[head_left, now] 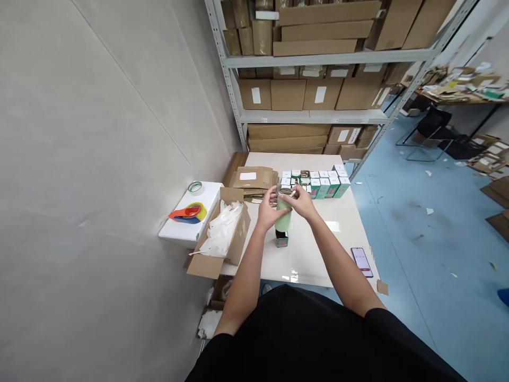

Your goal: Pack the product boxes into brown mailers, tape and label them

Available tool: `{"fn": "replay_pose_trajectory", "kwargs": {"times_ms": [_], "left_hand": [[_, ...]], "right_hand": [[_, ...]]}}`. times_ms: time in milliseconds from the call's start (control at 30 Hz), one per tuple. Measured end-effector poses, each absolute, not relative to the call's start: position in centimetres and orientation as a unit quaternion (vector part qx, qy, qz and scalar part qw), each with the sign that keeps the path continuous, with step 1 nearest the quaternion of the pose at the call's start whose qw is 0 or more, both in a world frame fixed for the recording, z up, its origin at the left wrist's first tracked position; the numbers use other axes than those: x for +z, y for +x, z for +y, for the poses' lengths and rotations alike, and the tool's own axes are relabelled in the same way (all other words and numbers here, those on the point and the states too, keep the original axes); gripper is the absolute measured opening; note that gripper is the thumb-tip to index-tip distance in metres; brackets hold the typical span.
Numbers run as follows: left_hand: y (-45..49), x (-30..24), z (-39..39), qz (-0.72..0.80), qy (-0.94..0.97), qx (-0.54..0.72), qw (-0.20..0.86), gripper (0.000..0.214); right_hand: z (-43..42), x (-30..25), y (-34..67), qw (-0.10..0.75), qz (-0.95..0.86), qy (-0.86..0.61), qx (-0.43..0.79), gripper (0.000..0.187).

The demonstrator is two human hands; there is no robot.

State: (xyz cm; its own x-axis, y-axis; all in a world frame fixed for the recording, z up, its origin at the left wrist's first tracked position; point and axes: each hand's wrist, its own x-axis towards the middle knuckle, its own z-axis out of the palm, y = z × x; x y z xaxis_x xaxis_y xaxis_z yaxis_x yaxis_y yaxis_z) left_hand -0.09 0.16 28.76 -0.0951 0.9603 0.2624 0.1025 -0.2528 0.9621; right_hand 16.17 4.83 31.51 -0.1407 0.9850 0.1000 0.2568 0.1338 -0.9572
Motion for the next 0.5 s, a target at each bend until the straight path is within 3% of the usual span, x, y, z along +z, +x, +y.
{"fn": "replay_pose_trajectory", "kwargs": {"times_ms": [133, 267, 367, 500], "left_hand": [[-0.1, 28.9, 0.4, 0.486, 0.517, 0.583, 0.396, 0.106], [-0.4, 28.6, 0.6, 0.465, 0.448, 0.625, 0.44, 0.109], [0.4, 28.7, 0.5, 0.432, 0.418, 0.631, 0.49, 0.104], [1.7, 29.6, 0.2, 0.42, 0.435, 0.628, 0.49, 0.101]], "right_hand": [[4.0, 30.0, 18.5, 0.416, -0.577, -0.408, 0.573, 0.058], [2.2, 28.0, 20.1, 0.359, -0.571, -0.311, 0.669, 0.087], [1.0, 27.3, 20.0, 0.36, -0.583, -0.29, 0.668, 0.104], [0.3, 27.7, 19.5, 0.417, -0.609, -0.355, 0.574, 0.116]]}}
